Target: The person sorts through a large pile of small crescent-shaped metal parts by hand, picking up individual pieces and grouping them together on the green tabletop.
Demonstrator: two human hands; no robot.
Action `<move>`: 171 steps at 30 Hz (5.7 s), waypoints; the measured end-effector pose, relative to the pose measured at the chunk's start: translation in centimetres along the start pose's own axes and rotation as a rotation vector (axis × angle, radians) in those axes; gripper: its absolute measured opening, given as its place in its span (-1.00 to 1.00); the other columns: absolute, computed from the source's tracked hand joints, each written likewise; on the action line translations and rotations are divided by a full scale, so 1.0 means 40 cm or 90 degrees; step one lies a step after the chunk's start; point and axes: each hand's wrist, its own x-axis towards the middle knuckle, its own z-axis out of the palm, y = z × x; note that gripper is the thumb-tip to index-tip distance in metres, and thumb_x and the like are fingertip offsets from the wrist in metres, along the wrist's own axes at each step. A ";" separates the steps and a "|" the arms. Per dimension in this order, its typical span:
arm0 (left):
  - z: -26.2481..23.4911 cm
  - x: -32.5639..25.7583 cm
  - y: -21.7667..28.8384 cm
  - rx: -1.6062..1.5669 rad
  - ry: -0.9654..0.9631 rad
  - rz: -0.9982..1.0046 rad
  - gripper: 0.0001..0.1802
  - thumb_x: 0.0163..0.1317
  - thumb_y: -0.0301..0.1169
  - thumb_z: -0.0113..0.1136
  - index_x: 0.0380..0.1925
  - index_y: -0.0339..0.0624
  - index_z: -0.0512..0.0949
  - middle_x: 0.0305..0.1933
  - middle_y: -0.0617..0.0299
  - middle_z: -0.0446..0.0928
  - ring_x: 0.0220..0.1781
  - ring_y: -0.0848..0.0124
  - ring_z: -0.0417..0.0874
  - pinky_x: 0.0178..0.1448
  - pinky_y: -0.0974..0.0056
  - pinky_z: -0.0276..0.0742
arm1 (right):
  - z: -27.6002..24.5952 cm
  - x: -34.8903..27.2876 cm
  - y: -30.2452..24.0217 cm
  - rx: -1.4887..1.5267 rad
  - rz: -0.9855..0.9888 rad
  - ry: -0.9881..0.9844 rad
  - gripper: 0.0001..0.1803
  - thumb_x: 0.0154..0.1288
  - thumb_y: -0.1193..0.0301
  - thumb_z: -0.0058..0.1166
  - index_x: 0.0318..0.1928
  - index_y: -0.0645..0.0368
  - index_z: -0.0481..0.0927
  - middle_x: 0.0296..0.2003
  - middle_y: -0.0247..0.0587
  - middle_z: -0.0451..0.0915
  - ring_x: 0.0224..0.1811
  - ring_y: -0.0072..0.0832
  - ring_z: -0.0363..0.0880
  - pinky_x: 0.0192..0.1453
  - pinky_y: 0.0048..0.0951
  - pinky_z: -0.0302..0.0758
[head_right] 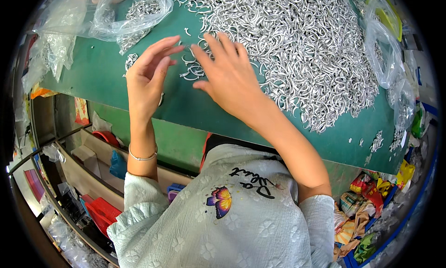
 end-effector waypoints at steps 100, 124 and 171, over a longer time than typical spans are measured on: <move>0.227 -0.245 0.004 0.247 -0.067 0.170 -0.67 -0.01 -0.65 0.31 -0.17 -0.29 0.60 -0.18 0.14 0.52 -0.13 0.19 0.53 -0.05 0.14 0.33 | -0.038 -0.078 0.030 0.007 0.029 -0.046 -0.73 0.07 0.53 0.28 -0.16 0.13 0.65 -0.12 -0.28 0.50 -0.02 -0.29 0.44 0.11 -0.21 0.29; 0.202 -0.283 0.004 0.265 -0.048 0.117 -0.69 0.01 -0.63 0.32 -0.18 -0.23 0.62 -0.21 0.21 0.49 -0.15 0.25 0.51 -0.03 0.16 0.24 | -0.093 -0.101 0.025 -0.046 0.002 -0.138 -0.80 0.05 0.53 0.21 -0.23 0.20 0.64 0.02 -0.18 0.50 0.19 -0.22 0.40 0.23 -0.10 0.25; 0.132 -0.273 -0.004 0.293 0.037 0.053 -0.76 -0.03 -0.62 0.36 -0.33 -0.13 0.60 -0.25 0.26 0.47 -0.19 0.28 0.46 -0.03 0.20 0.21 | 0.001 -0.060 -0.005 0.070 0.012 -0.070 -0.83 0.10 0.55 0.22 -0.26 0.17 0.57 -0.32 -0.26 0.43 -0.19 -0.30 0.41 -0.11 -0.28 0.29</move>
